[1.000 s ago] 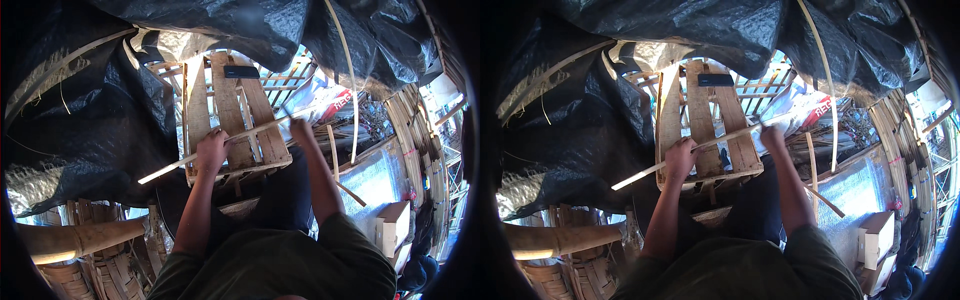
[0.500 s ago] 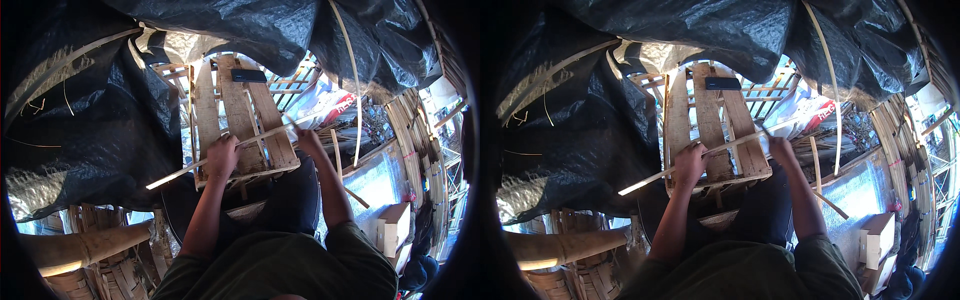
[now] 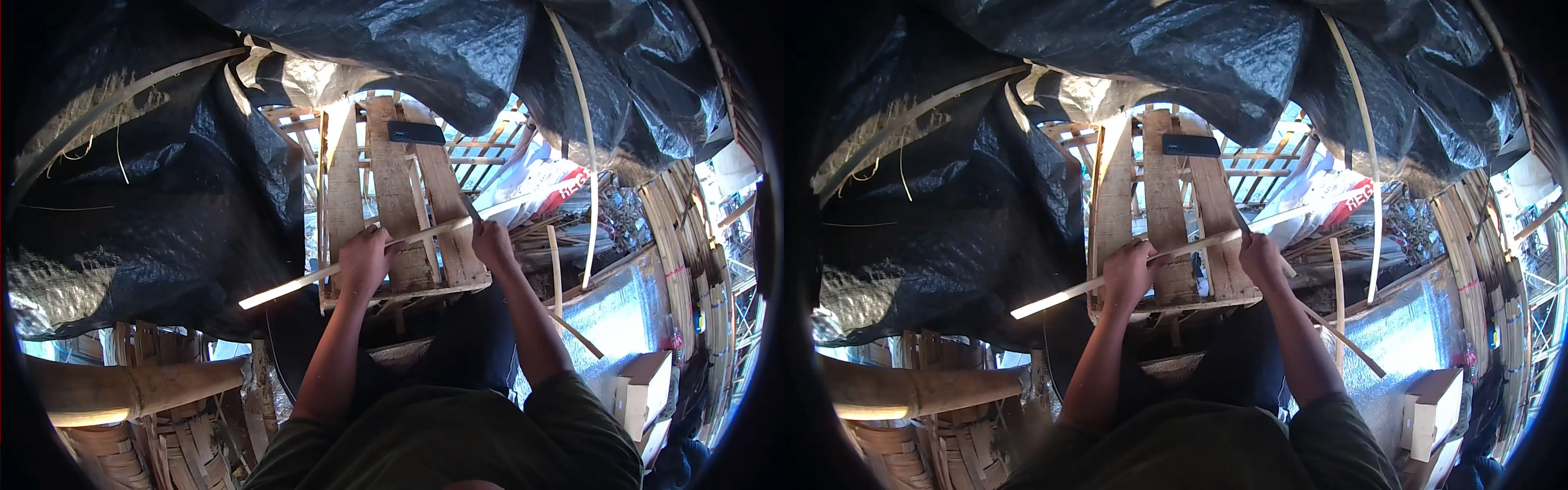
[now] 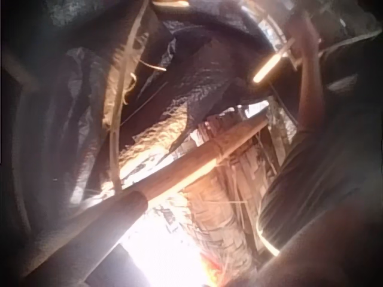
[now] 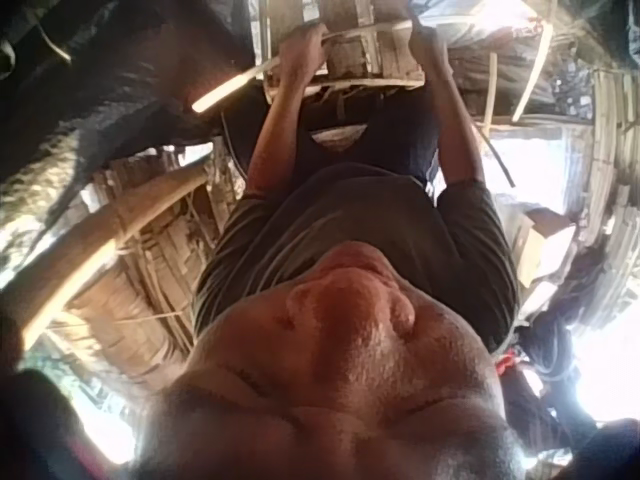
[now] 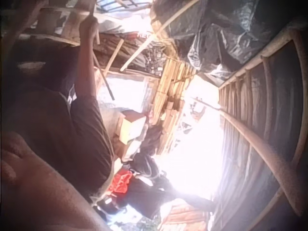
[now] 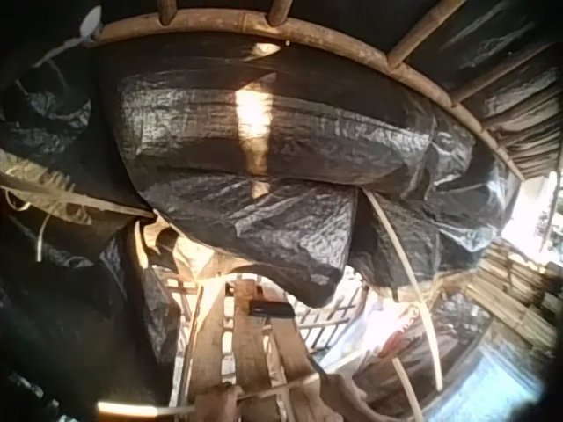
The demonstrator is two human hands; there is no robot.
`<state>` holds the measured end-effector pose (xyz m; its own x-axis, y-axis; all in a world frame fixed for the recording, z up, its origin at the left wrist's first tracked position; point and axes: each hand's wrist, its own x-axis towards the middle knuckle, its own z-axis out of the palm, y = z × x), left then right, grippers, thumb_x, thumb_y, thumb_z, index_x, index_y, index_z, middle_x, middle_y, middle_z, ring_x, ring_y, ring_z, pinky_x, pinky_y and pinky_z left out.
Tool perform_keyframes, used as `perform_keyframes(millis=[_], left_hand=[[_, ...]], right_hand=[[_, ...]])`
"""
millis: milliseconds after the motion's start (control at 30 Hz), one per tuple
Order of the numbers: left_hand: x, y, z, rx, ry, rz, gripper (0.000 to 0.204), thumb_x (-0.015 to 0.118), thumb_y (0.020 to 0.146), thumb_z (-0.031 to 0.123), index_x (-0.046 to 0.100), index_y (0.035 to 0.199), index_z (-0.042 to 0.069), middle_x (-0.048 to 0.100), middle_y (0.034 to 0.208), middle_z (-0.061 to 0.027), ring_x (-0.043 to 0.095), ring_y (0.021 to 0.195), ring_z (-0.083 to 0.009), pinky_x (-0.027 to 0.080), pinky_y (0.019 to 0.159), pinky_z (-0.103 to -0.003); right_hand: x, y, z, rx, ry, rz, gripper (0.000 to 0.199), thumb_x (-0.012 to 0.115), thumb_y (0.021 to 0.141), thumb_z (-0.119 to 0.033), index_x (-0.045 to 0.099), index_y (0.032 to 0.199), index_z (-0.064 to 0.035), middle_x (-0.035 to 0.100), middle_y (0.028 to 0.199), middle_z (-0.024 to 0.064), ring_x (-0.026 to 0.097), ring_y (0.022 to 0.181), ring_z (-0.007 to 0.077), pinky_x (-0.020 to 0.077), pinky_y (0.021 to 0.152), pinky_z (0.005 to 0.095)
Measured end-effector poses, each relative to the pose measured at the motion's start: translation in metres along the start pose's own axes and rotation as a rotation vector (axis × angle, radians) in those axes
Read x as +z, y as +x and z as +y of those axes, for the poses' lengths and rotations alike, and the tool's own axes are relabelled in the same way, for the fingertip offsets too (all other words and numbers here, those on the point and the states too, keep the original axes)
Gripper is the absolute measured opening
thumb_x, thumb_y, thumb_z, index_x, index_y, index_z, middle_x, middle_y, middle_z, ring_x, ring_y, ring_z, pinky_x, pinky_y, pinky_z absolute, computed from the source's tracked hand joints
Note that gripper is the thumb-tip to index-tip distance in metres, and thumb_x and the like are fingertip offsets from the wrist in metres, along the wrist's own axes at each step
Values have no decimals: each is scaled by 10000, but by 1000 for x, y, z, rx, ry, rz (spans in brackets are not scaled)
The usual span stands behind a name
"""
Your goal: Shaving and cutting thin strips of wood using a knife while working on a wooden crate.
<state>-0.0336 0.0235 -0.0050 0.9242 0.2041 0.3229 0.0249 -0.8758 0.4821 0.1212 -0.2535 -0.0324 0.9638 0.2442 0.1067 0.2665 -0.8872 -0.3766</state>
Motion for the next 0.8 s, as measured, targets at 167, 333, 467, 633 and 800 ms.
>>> perform_keyframes(millis=[167,333,467,633,800], left_hand=[[-1,1,3,-19,12,-8,320,738,819,409,660,789,99,670,767,-78,677,723,-281,528,637,-408],[2,0,4,-20,27,-27,324,739,814,423,666,793,108,674,763,-75,677,726,-275,523,637,-405],[5,0,7,-34,52,-7,331,771,782,405,653,774,96,678,807,-38,673,756,-254,507,653,-393],[2,1,8,-23,58,1,318,741,813,426,665,797,118,680,774,-62,674,731,-270,515,638,-400],[0,0,11,-5,79,1,314,742,815,412,655,806,111,676,785,-49,672,738,-260,514,648,-398]], right_hand=[[2,2,1,231,163,90,518,455,989,-367,672,853,84,650,729,297,669,758,473,533,690,518],[0,5,1,280,253,-215,476,493,986,-350,665,935,91,658,740,301,674,621,416,524,567,502],[5,11,14,216,177,-13,453,489,983,-370,662,1047,44,662,818,298,663,799,447,519,696,509],[10,18,26,223,222,-69,435,466,979,-378,714,971,-20,676,842,284,659,833,475,517,756,537],[7,13,20,169,308,98,433,473,984,-357,685,978,20,675,843,287,654,817,488,522,724,542]])
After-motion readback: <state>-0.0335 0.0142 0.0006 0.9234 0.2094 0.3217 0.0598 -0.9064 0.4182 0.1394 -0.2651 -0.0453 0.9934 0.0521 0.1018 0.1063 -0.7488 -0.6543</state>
